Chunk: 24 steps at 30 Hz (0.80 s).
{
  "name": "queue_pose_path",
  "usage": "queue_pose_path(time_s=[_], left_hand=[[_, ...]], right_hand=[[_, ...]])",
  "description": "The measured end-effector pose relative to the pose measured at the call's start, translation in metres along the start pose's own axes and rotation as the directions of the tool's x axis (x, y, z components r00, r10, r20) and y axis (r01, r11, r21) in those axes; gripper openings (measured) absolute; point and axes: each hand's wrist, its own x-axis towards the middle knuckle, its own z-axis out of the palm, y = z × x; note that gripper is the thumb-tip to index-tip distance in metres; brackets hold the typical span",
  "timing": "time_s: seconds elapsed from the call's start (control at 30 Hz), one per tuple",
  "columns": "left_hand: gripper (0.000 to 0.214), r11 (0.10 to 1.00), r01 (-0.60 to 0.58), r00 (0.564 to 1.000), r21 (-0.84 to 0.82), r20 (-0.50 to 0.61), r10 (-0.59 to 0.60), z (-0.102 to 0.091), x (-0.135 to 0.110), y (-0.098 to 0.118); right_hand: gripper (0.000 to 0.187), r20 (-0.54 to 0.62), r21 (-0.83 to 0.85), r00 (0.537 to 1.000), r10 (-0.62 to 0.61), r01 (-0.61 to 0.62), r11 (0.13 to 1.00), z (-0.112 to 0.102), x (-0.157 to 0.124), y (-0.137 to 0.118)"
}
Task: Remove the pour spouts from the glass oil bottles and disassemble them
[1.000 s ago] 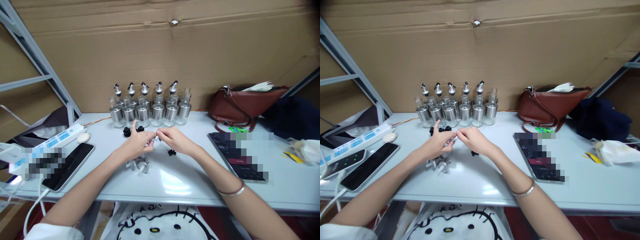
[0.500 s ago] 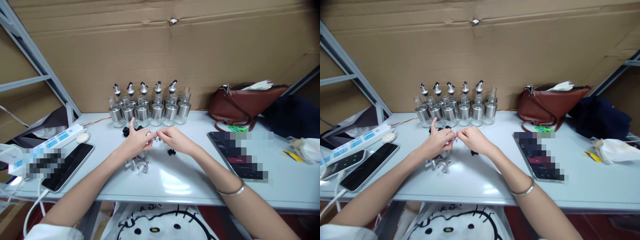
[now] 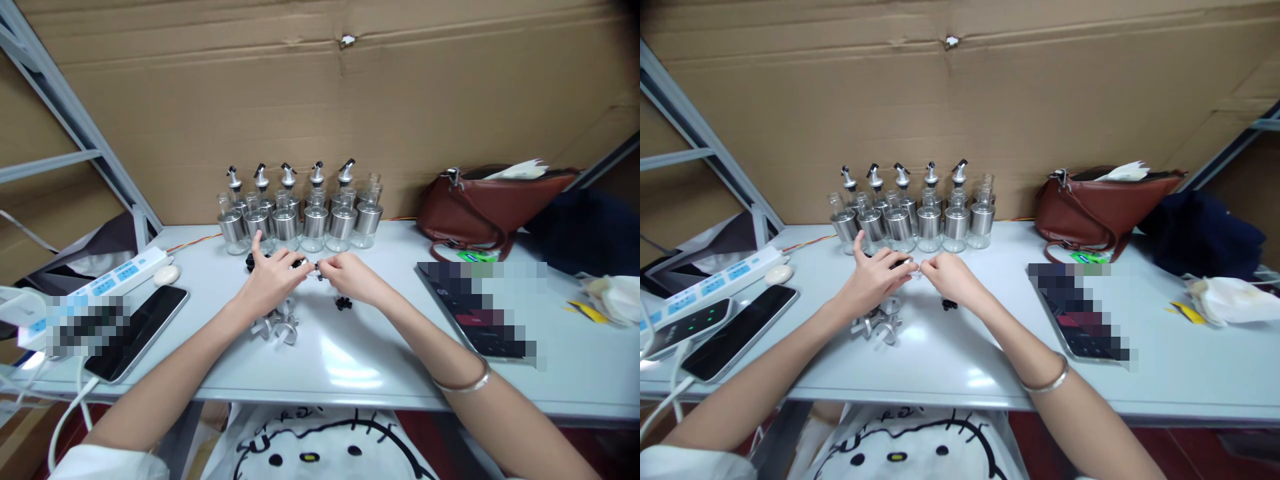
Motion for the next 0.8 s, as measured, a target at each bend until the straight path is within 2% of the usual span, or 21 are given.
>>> queue_pose_path(time_s=[0.13,0.2,0.3,0.37,0.47,0.53,0.6,0.7,0.8], left_hand=[[0.016,1.0,0.023,1.0,0.004,-0.008,-0.023,-0.001,0.0,0.002],[0.017,0.995,0.076,0.996,-0.06,0.05,-0.073,-0.003,0.001,0.002],[0.022,0.954,0.227,0.967,-0.194,0.165,-0.196,-0.007,0.002,-0.001],[0.023,0.918,0.316,0.941,-0.241,0.205,-0.27,-0.008,0.003,-0.004],[0.022,0.901,0.359,0.927,-0.244,0.208,-0.313,-0.01,0.004,-0.007],[0.022,0.903,0.355,0.928,-0.24,0.202,-0.312,-0.01,0.004,-0.007],[0.021,0.907,0.347,0.932,-0.239,0.2,-0.303,-0.011,0.003,-0.006],[0.021,0.911,0.336,0.935,-0.237,0.198,-0.294,-0.011,0.003,-0.004],[0.021,0.916,0.327,0.939,-0.234,0.19,-0.286,-0.01,0.003,-0.004]], right_hand=[[0.035,0.009,0.078,0.999,0.032,-0.033,0.996,0.0,-0.002,-0.001],[0.036,-0.032,0.08,0.999,-0.003,0.006,0.997,-0.002,-0.002,-0.002],[0.038,-0.146,0.08,0.987,-0.068,0.08,0.994,-0.01,0.0,0.0],[0.03,-0.205,0.124,0.975,-0.088,0.115,0.986,-0.018,0.002,0.004],[0.01,-0.246,0.166,0.964,-0.099,0.142,0.976,-0.027,0.006,0.011],[0.006,-0.223,0.141,0.969,-0.107,0.14,0.98,-0.031,0.006,0.013],[0.008,-0.162,0.041,0.979,-0.122,0.13,0.991,-0.033,0.004,0.013],[0.014,-0.016,-0.184,0.995,-0.094,0.089,0.979,-0.036,-0.001,0.01],[0.007,0.128,-0.309,0.991,-0.044,0.082,0.948,-0.04,-0.004,0.011]])
